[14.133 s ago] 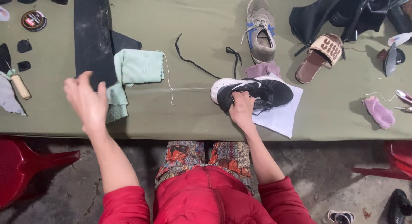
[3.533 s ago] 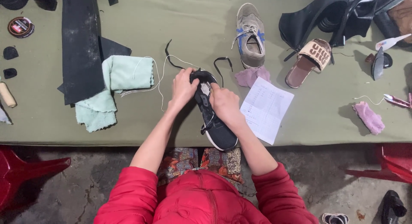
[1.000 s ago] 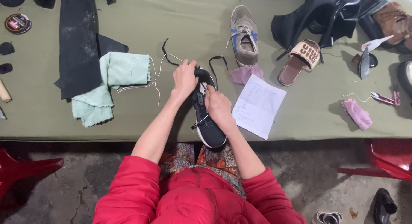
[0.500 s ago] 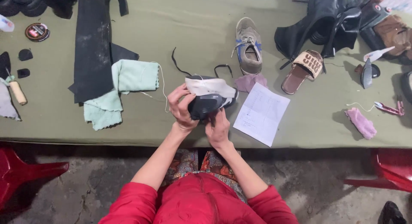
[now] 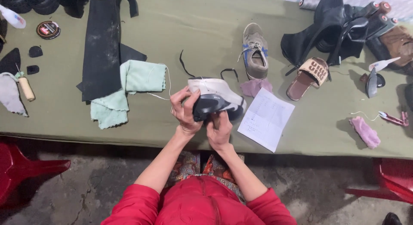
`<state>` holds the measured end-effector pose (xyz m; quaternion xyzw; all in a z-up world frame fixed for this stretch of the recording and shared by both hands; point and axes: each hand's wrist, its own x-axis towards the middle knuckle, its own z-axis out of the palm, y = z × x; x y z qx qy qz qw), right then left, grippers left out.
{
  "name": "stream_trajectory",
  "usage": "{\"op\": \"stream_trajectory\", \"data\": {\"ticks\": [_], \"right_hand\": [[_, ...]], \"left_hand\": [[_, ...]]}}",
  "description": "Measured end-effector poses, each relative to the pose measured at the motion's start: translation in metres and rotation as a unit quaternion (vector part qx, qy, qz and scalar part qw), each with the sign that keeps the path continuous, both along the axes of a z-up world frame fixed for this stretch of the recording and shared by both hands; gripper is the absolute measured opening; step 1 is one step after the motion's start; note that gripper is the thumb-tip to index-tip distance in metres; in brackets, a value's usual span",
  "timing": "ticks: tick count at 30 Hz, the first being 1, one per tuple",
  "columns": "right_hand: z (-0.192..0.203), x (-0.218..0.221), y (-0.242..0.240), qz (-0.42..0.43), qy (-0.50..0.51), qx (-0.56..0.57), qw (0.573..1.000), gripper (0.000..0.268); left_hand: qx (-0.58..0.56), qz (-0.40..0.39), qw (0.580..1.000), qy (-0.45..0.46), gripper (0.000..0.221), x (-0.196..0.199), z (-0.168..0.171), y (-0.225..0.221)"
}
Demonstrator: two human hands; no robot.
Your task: Manually stitching the upper part of a sneaker to its sole using a needle and thread on a repair bench.
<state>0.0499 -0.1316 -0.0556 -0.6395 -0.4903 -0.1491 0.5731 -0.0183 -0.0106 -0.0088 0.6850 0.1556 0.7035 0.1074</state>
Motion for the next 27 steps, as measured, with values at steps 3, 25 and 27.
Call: {"op": "stream_trajectory", "data": {"ticks": [3,25,27], "right_hand": [[-0.021,0.016,-0.01,-0.03,-0.018,-0.013,0.999,0.021],[0.063,0.01,-0.014,-0.055,0.002,-0.188,0.981,0.026],[0.082,0.01,-0.008,-0.016,0.104,-0.321,0.941,0.036]], "left_hand": [[-0.011,-0.002,1.0,-0.006,0.043,0.004,0.001,-0.004],[-0.27,-0.066,0.954,0.117,0.057,0.004,0.013,-0.016],[-0.339,-0.119,0.914,0.19,0.051,0.008,0.01,-0.006]]}}
